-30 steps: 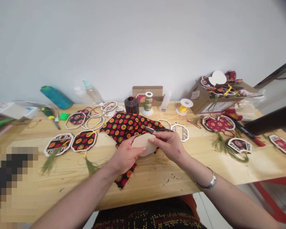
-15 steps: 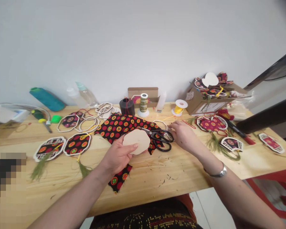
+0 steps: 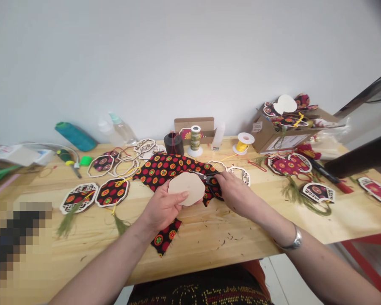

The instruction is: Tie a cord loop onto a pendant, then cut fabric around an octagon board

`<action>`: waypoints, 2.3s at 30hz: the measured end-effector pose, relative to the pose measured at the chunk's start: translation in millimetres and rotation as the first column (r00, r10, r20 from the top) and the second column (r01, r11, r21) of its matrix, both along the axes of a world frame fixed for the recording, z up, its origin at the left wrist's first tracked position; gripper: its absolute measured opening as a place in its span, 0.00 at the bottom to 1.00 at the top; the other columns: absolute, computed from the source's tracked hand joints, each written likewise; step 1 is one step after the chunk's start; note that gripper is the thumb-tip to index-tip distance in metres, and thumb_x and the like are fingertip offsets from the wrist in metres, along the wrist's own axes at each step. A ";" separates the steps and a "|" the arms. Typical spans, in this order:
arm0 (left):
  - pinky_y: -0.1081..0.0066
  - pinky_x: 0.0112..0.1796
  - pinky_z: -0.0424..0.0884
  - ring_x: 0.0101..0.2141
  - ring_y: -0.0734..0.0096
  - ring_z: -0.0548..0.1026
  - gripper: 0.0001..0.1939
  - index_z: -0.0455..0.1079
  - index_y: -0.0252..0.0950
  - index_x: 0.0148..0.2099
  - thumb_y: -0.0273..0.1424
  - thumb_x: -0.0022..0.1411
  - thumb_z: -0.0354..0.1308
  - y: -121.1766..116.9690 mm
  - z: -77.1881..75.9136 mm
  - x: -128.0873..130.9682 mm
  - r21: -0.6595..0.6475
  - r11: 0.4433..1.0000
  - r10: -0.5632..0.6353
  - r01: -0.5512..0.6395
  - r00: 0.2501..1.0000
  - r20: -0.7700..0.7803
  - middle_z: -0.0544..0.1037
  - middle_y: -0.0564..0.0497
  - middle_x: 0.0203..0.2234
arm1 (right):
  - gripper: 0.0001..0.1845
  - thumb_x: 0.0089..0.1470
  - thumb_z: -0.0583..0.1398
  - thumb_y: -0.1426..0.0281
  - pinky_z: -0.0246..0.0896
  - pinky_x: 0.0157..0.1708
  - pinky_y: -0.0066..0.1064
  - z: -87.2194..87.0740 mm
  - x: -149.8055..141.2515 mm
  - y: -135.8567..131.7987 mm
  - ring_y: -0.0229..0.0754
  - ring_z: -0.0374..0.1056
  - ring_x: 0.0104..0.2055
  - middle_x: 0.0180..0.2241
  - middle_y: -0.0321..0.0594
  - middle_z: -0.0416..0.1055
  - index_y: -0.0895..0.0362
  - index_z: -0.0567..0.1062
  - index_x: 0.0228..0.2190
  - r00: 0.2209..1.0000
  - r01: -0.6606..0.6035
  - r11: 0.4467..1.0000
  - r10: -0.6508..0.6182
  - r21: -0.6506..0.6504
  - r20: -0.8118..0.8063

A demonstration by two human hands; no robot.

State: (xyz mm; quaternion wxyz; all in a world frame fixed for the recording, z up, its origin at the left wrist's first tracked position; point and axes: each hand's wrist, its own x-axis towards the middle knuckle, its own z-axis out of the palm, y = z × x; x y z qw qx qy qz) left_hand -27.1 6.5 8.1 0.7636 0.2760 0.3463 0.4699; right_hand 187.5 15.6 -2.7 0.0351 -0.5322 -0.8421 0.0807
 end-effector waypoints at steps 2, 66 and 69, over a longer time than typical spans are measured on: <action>0.48 0.46 0.75 0.42 0.53 0.79 0.22 0.74 0.36 0.47 0.23 0.47 0.68 -0.6 0.6 -0.8 0.017 1.000 -0.016 0.016 1.000 0.018 0.83 0.48 0.35 | 0.19 0.46 0.54 0.83 0.61 0.41 0.37 0.8 -2.0 0.8 0.49 0.65 0.41 0.42 0.53 0.66 0.65 0.69 0.42 1.000 0.005 1.000 -0.005 0.001 0.020; 0.58 0.47 0.74 0.41 0.60 0.79 0.18 0.76 0.36 0.45 0.26 0.49 0.68 -7.1 -10.8 -1.0 0.127 0.982 -0.126 0.138 0.987 -0.101 0.82 0.45 0.40 | 0.22 0.54 0.56 0.51 0.48 0.21 0.28 69.3 32.4 -9.7 0.36 0.55 0.22 0.21 0.34 0.62 0.58 0.73 0.28 0.907 -0.024 0.932 -0.132 -0.361 -0.401; 0.58 0.47 0.74 0.42 0.60 0.79 0.18 0.76 0.36 0.44 0.26 0.48 0.69 -7.4 -10.2 -0.1 0.124 0.985 -0.107 0.118 0.990 -0.093 0.82 0.46 0.40 | 0.20 0.51 0.59 0.53 0.52 0.25 0.32 55.3 25.2 -6.5 0.41 0.62 0.25 0.25 0.41 0.68 0.59 0.74 0.29 0.958 0.201 0.960 -0.235 -0.196 -0.164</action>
